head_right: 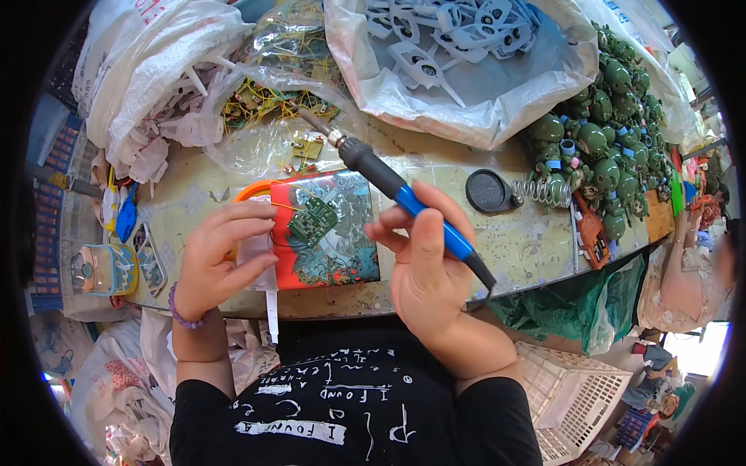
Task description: Soldering wires and components onto electronic toy parts at a factory workbench.
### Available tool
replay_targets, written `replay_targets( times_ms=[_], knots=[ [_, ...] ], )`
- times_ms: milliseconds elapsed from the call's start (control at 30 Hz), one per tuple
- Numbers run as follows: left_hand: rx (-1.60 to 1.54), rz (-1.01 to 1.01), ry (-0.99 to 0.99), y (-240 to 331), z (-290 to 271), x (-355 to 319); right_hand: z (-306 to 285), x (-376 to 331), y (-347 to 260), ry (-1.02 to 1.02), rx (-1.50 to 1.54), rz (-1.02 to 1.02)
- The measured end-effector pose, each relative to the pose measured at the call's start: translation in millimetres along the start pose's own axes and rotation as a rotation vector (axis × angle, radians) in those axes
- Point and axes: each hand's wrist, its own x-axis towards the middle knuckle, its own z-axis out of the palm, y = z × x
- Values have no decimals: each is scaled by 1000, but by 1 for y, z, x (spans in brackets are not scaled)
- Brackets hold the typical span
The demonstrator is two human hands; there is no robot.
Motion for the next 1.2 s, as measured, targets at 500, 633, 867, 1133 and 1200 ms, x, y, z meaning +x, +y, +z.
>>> replay_targets(
  times_ms=[500,633,867,1133,1200],
  knots=[
    [106,36,80,-2,19,-3,37,4,11,-74,211,176],
    [237,129,129,-3,24,-2,41,2,10,-73,184,169],
    [363,233,115,1,21,0,38,-1,15,-140,87,102],
    [365,360,58,3,21,14,40,-4,17,-153,39,62],
    [354,378,34,3,22,15,40,-4,17,-140,35,64]
  ],
)
